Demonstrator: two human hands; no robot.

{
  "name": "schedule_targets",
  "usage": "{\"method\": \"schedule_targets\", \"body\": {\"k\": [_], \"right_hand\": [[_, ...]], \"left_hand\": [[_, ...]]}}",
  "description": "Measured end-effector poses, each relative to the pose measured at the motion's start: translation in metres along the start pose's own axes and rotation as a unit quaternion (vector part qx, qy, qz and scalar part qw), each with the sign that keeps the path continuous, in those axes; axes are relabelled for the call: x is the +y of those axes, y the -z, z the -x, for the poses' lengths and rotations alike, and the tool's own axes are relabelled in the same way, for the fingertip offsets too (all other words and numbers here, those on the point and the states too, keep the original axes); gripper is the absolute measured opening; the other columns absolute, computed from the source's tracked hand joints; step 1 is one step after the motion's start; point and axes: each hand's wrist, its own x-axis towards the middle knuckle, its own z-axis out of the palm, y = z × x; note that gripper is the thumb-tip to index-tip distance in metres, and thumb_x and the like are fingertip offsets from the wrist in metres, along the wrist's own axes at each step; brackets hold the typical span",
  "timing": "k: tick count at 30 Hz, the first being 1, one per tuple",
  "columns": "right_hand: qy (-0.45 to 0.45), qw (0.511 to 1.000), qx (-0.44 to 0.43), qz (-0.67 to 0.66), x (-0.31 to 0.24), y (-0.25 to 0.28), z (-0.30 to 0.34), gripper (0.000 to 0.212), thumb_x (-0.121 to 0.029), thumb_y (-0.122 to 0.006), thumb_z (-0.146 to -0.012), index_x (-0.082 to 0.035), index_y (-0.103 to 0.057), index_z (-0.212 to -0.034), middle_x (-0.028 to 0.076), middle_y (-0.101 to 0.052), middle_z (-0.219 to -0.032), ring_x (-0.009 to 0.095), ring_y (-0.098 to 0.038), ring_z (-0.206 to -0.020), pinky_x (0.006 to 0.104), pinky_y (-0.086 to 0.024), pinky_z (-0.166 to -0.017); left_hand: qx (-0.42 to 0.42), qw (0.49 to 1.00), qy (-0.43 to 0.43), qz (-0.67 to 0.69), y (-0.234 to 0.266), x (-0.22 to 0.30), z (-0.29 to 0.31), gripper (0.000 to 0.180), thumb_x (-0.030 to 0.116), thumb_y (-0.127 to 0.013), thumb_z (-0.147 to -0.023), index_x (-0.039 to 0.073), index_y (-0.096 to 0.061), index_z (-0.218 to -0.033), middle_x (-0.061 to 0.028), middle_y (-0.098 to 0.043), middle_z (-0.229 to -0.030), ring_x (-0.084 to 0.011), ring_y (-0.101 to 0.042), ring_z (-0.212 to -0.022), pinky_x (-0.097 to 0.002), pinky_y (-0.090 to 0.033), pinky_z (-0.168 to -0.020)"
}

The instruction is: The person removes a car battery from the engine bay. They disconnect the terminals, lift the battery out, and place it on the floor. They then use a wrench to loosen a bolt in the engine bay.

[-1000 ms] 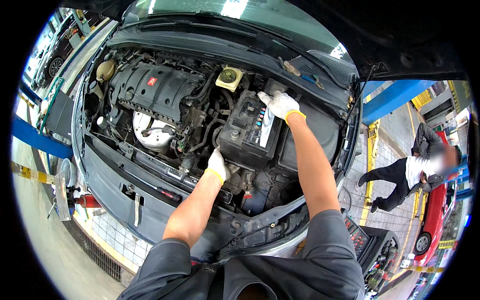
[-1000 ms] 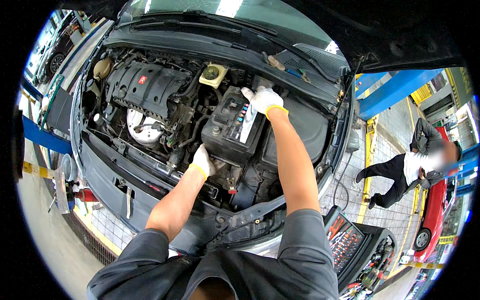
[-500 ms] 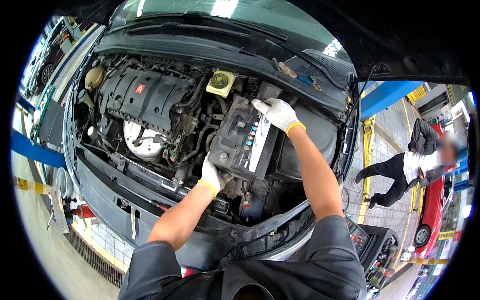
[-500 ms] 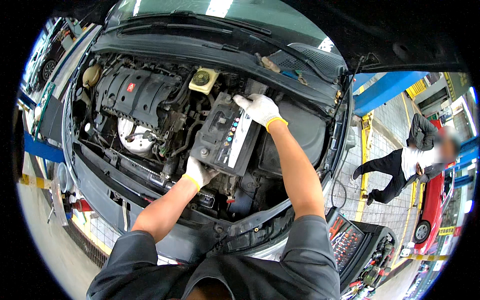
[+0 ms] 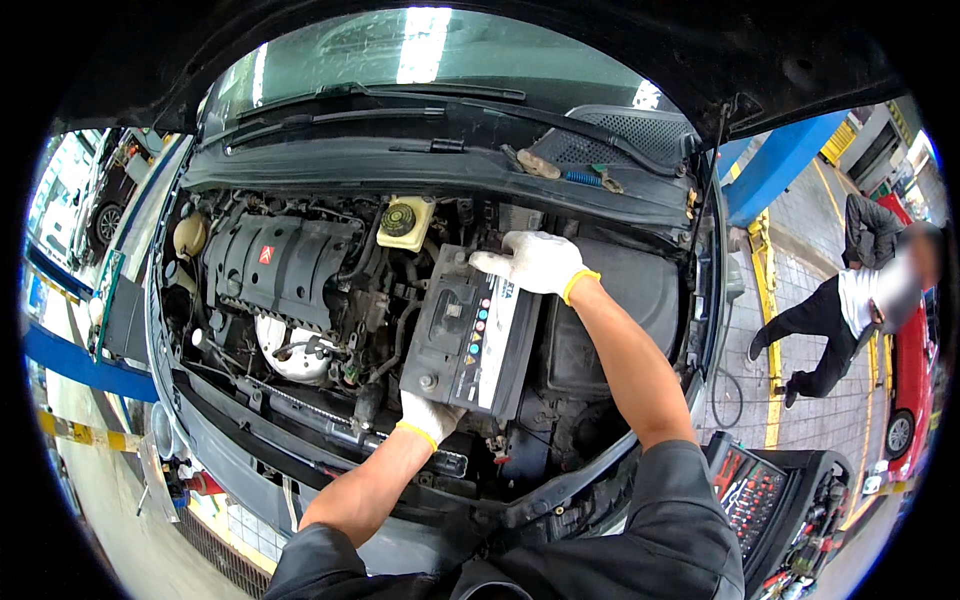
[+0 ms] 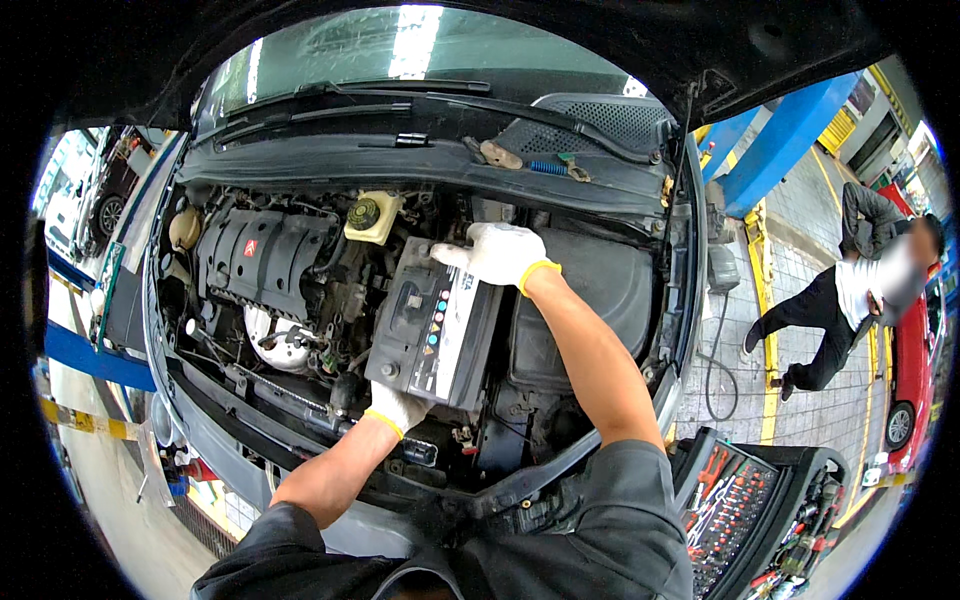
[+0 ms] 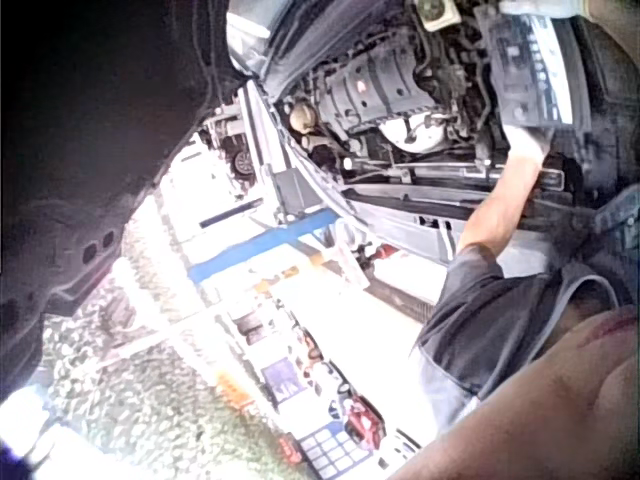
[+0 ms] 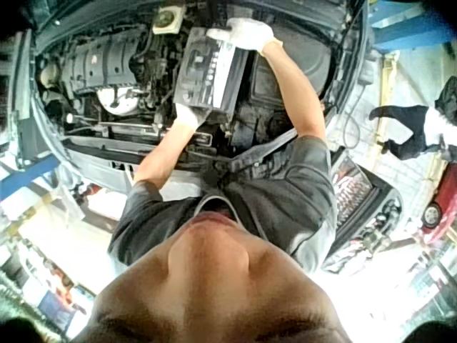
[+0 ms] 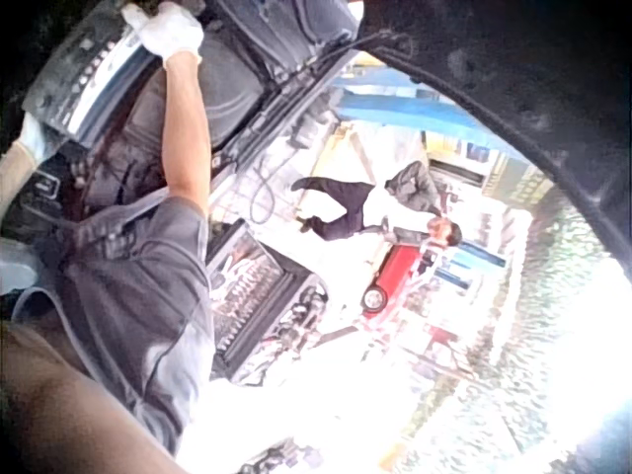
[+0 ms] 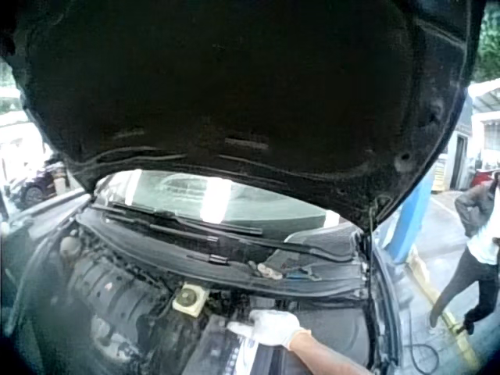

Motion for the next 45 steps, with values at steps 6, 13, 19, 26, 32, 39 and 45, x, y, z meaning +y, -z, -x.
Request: {"method": "schedule_targets", "body": {"k": [6, 13, 19, 26, 32, 39, 45], "right_hand": [[-0.027, 0.992, -0.045, -0.118, 0.0, 0.001, 0.0, 0.102, -0.092, -0.05, -0.089, 0.001, -0.081, -0.116, 0.028, -0.077, -0.119, 0.042, -0.073, -0.12, 0.0461, -0.055, -0.103], [-0.012, 0.949, -0.028, -0.314, -0.003, 0.002, 0.006, 0.098, -0.083, -0.063, -0.092, 0.007, -0.077, -0.126, 0.021, -0.079, -0.114, 0.031, -0.073, -0.113, 0.0384, -0.051, -0.104], [0.004, 0.955, 0.023, -0.297, -0.043, 0.021, 0.07, 0.096, -0.087, -0.055, -0.093, 0.005, -0.08, -0.105, 0.025, -0.079, -0.102, 0.037, -0.077, -0.107, 0.0425, -0.055, -0.097], [0.03, 0.949, 0.15, -0.275, -0.123, 0.023, 0.222, 0.076, -0.075, -0.06, -0.099, -0.001, -0.077, -0.092, 0.023, -0.075, -0.087, 0.04, -0.077, -0.092, 0.0462, -0.059, -0.085], [0.07, 0.918, 0.288, -0.263, -0.189, -0.024, 0.355, 0.045, -0.049, -0.076, -0.1, -0.006, -0.073, -0.088, 0.017, -0.07, -0.077, 0.036, -0.075, -0.079, 0.0434, -0.057, -0.071], [0.03, 0.895, 0.367, -0.25, -0.233, -0.094, 0.48, 0.027, -0.032, -0.079, -0.098, -0.008, -0.074, -0.088, 0.01, -0.068, -0.077, 0.031, -0.07, -0.068, 0.0435, -0.055, -0.064], [-0.091, 0.869, 0.338, -0.349, -0.241, -0.147, 0.573, 0.037, -0.037, -0.076, -0.101, -0.003, -0.071, -0.089, 0.015, -0.072, -0.08, 0.034, -0.072, -0.073, 0.0432, -0.056, -0.071]], "left_hand": [[-0.034, 0.999, 0.038, 0.01, -0.031, 0.016, 0.032, 0.068, 0.066, -0.045, -0.105, 0.018, -0.065, -0.15, -0.0055, -0.07, -0.148, -0.0273, -0.069, -0.13, -0.0525, -0.056, -0.112], [0.119, 0.991, 0.005, -0.06, -0.048, 0.051, 0.098, 0.059, 0.051, -0.061, -0.099, 0.018, -0.061, -0.148, -0.0109, -0.063, -0.15, -0.0354, -0.063, -0.135, -0.0643, -0.05, -0.113], [0.109, 0.992, -0.028, -0.06, -0.061, 0.064, 0.178, 0.05, 0.047, -0.06, -0.103, 0.014, -0.065, -0.14, -0.0083, -0.072, -0.138, -0.0321, -0.072, -0.121, -0.0563, -0.061, -0.1], [0.114, 0.983, -0.136, -0.044, -0.012, 0.061, 0.281, 0.056, 0.05, -0.052, -0.105, 0.006, -0.065, -0.136, -0.0157, -0.074, -0.129, -0.0366, -0.074, -0.108, -0.0514, -0.063, -0.094], [0.082, 0.99, -0.106, -0.034, 0.026, 0.049, 0.349, 0.056, 0.048, -0.05, -0.104, 0.003, -0.066, -0.132, -0.018, -0.075, -0.125, -0.0368, -0.074, -0.105, -0.0505, -0.062, -0.094], [0.036, 0.996, -0.075, -0.043, 0.085, 0.032, 0.426, 0.056, 0.045, -0.047, -0.103, -0.001, -0.068, -0.128, -0.0206, -0.076, -0.12, -0.0369, -0.074, -0.103, -0.0494, -0.062, -0.093], [0.01, 0.997, -0.016, -0.071, 0.124, -0.008, 0.47, 0.062, 0.049, -0.048, -0.101, -0.003, -0.065, -0.132, -0.0226, -0.074, -0.126, -0.038, -0.073, -0.108, -0.0511, -0.059, -0.099]]}}
